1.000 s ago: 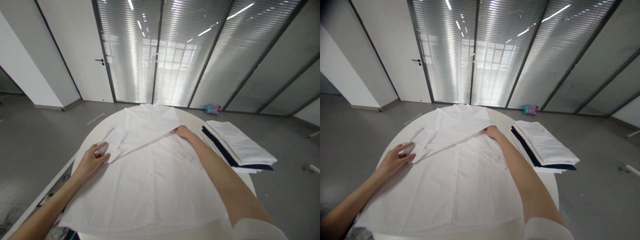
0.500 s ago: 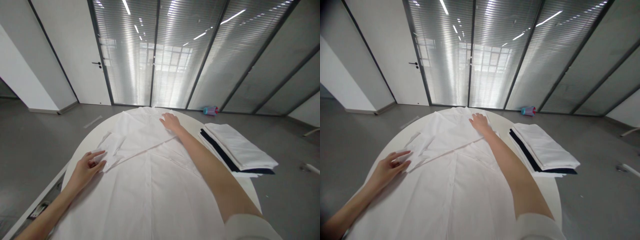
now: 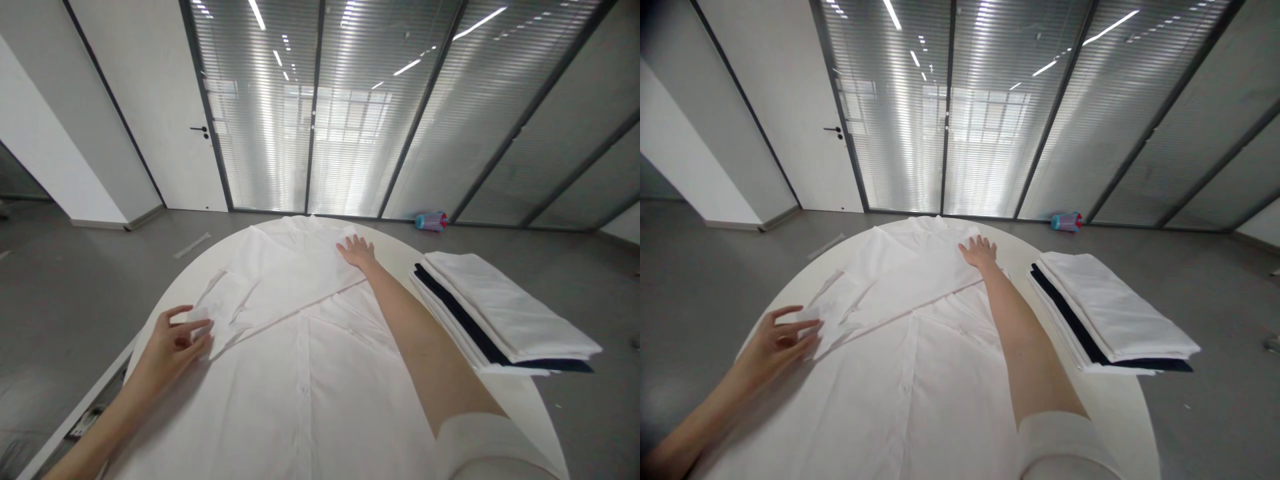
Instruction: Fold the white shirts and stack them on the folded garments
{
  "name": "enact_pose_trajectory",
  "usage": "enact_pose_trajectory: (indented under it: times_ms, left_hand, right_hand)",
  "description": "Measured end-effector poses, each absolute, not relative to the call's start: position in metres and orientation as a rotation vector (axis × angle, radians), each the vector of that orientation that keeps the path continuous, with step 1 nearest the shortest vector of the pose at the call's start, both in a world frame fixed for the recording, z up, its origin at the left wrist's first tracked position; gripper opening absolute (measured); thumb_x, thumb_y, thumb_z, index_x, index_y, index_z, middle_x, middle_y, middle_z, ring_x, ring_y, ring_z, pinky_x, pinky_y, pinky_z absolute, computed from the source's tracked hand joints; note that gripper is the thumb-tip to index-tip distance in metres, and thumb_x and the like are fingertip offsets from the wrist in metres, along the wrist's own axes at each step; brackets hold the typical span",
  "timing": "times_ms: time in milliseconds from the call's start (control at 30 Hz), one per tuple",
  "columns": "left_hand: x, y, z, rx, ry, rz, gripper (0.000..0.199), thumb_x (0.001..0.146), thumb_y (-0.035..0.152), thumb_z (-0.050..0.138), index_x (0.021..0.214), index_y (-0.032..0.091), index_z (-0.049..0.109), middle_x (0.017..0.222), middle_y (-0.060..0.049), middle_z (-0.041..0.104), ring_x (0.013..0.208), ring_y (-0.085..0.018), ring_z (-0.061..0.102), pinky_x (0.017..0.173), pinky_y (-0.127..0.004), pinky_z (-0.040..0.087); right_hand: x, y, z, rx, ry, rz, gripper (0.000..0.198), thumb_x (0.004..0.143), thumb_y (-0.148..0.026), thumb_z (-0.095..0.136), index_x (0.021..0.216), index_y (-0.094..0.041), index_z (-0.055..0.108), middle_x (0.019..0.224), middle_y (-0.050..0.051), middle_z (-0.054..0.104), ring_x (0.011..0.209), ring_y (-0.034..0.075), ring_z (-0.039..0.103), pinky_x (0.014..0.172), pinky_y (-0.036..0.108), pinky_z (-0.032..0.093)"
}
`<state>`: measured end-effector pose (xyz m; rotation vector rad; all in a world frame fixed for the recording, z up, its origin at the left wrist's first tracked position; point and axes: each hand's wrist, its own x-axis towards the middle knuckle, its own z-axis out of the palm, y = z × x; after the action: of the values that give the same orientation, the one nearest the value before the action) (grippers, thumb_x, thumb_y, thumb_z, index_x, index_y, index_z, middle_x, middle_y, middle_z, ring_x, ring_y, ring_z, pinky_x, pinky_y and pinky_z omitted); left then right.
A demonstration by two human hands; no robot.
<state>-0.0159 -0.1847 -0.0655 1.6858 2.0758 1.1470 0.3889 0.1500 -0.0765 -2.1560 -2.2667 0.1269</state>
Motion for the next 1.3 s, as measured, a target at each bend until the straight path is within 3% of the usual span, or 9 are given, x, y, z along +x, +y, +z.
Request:
enact_pose_trajectory:
  times_ms: [100, 233, 367, 500, 767, 1200, 1300]
  left_hand:
    - [-0.003, -0.172, -0.044, 2.055, 2.091, 1.183, 0.047, 0.081, 0.063, 0.06, 0.096, 0.023, 0.079, 0.142, -0.014, 0.049, 0.114, -0.035, 0.058, 0.091, -0.051, 0.054]
    - [0.029, -0.139, -0.035, 2.352, 1.759, 0.894, 0.048, 0.097, 0.055, 0.045, 0.125, 0.025, 0.069, 0.14, -0.01, 0.06, 0.131, -0.031, 0.053, 0.111, -0.05, 0.043]
    - [0.039, -0.114, -0.064, 2.479, 1.709, 0.432, 0.064, 0.097, 0.06, 0.043, 0.15, 0.025, 0.048, 0.16, -0.007, 0.037, 0.15, -0.033, 0.029, 0.121, -0.056, 0.025]
    - [0.03, -0.114, -0.084, 2.488, 1.775, 0.25, 0.064, 0.1, 0.06, 0.037, 0.157, 0.031, 0.033, 0.164, -0.003, 0.026, 0.153, -0.031, 0.021, 0.123, -0.055, 0.018]
    - [0.031, -0.122, -0.078, 2.52, 1.781, 0.199, 0.068, 0.099, 0.063, 0.036, 0.159, 0.032, 0.028, 0.165, -0.003, 0.02, 0.153, -0.033, 0.017, 0.122, -0.054, 0.017]
    - [0.029, -0.144, -0.078, 2.548, 1.701, 0.192, 0.086, 0.088, 0.074, 0.047, 0.16, 0.031, 0.025, 0.166, -0.005, 0.018, 0.153, -0.037, 0.015, 0.122, -0.056, 0.017]
    - [0.035, -0.139, -0.065, 2.546, 1.679, 0.281, 0.086, 0.085, 0.076, 0.052, 0.156, 0.029, 0.038, 0.165, -0.007, 0.023, 0.153, -0.04, 0.014, 0.121, -0.059, 0.02]
  right_hand:
    - [0.383, 0.153, -0.071, -2.054, -2.301, -0.011, 0.081, 0.098, -0.067, 0.016, 0.157, -0.015, 0.033, 0.167, 0.013, 0.017, 0.153, 0.032, 0.011, 0.122, 0.056, 0.006]
    - [0.374, 0.162, -0.07, -2.026, -2.254, 0.012, 0.079, 0.099, -0.066, 0.013, 0.159, -0.016, 0.027, 0.168, 0.012, 0.012, 0.154, 0.03, 0.01, 0.122, 0.054, 0.008]
    - [0.378, 0.173, -0.075, -2.129, -2.232, 0.199, 0.08, 0.098, -0.069, 0.013, 0.161, -0.021, 0.023, 0.169, 0.01, 0.009, 0.154, 0.03, 0.009, 0.121, 0.058, 0.01]
    - [0.388, 0.182, -0.078, -2.159, -2.222, 0.263, 0.078, 0.097, -0.07, 0.012, 0.161, -0.026, 0.02, 0.17, 0.005, 0.009, 0.154, 0.032, 0.012, 0.121, 0.058, 0.012]
    - [0.394, 0.18, -0.082, -2.151, -2.183, 0.207, 0.079, 0.097, -0.07, 0.012, 0.161, -0.026, 0.022, 0.169, 0.005, 0.012, 0.153, 0.034, 0.013, 0.121, 0.061, 0.009]
    - [0.404, 0.151, -0.083, -2.174, -2.17, 0.164, 0.079, 0.096, -0.071, 0.011, 0.161, -0.027, 0.024, 0.169, 0.004, 0.013, 0.153, 0.036, 0.012, 0.121, 0.06, 0.01]
    - [0.405, 0.144, -0.083, -2.19, -2.161, 0.158, 0.079, 0.096, -0.071, 0.011, 0.161, -0.026, 0.024, 0.169, 0.005, 0.013, 0.153, 0.037, 0.012, 0.12, 0.061, 0.01]
